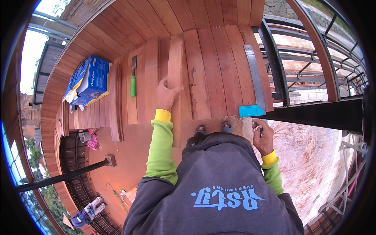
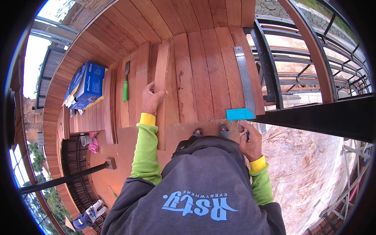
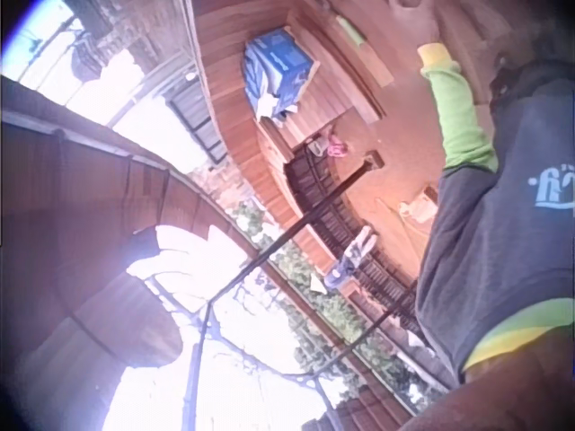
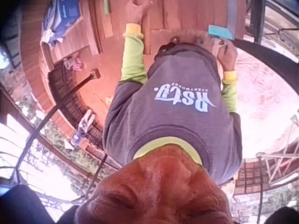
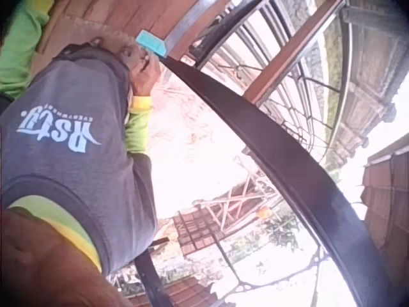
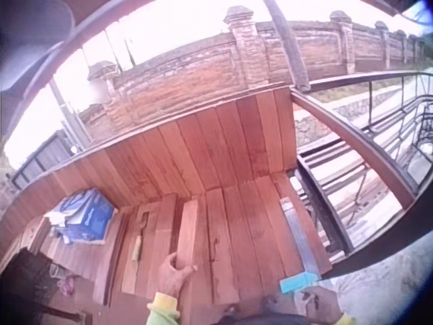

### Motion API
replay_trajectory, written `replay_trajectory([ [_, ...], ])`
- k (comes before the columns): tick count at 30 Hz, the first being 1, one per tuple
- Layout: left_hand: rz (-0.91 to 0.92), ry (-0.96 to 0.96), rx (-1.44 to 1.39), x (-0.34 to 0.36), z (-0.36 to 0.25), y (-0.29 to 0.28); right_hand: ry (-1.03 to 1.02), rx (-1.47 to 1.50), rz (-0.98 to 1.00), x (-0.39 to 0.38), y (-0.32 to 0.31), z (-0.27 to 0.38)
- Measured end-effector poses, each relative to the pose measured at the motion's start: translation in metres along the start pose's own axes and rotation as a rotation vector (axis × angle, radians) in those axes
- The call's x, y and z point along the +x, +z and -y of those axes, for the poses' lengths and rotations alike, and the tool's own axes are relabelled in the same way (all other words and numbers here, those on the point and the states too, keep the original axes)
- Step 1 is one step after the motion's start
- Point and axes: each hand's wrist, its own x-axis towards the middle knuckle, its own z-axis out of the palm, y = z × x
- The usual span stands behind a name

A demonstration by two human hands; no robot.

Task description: The person positions wooden planks on a curved wooden ceiling, aligns them with existing planks, and marks the wood using a pencil and a metal square. The person repeatedly adjusts the plank position and marks along the edges.

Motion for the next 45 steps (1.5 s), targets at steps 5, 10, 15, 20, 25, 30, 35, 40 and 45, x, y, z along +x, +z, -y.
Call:
replay_trajectory([
  [5,-0.153,0.039,0.089,-0.08,0.005,-0.022,-0.166,0.011,0.092,0.042,-0.006,-0.006],
  [10,-0.289,-0.078,0.214,-0.161,0.061,-0.049,-0.41,-0.126,0.349,0.093,0.025,0.025],
  [15,-0.36,-0.124,0.229,-0.206,0.06,-0.027,-0.735,-0.525,0.559,0.166,0.089,0.024],
  [20,-0.454,-0.155,0.241,-0.238,0.062,-0.015,-1.094,-0.833,0.754,0.223,0.139,0.033],
  [25,-0.572,-0.199,0.181,-0.264,0.078,-0.014,-1.293,-0.942,0.914,0.249,0.159,0.046],
  [30,-0.614,-0.24,0.027,-0.272,0.089,-0.026,-1.388,-0.982,1.023,0.254,0.162,0.064],
  [35,-0.588,-0.239,0.112,-0.257,0.095,-0.049,-1.341,-1.004,1.099,0.257,0.163,0.077],
  [40,-0.542,-0.206,0.104,-0.235,0.097,-0.067,-1.302,-0.989,1.085,0.254,0.165,0.08],
  [45,-0.518,-0.141,0.027,-0.221,0.107,-0.089,-1.158,-0.888,0.941,0.234,0.149,0.118],
])
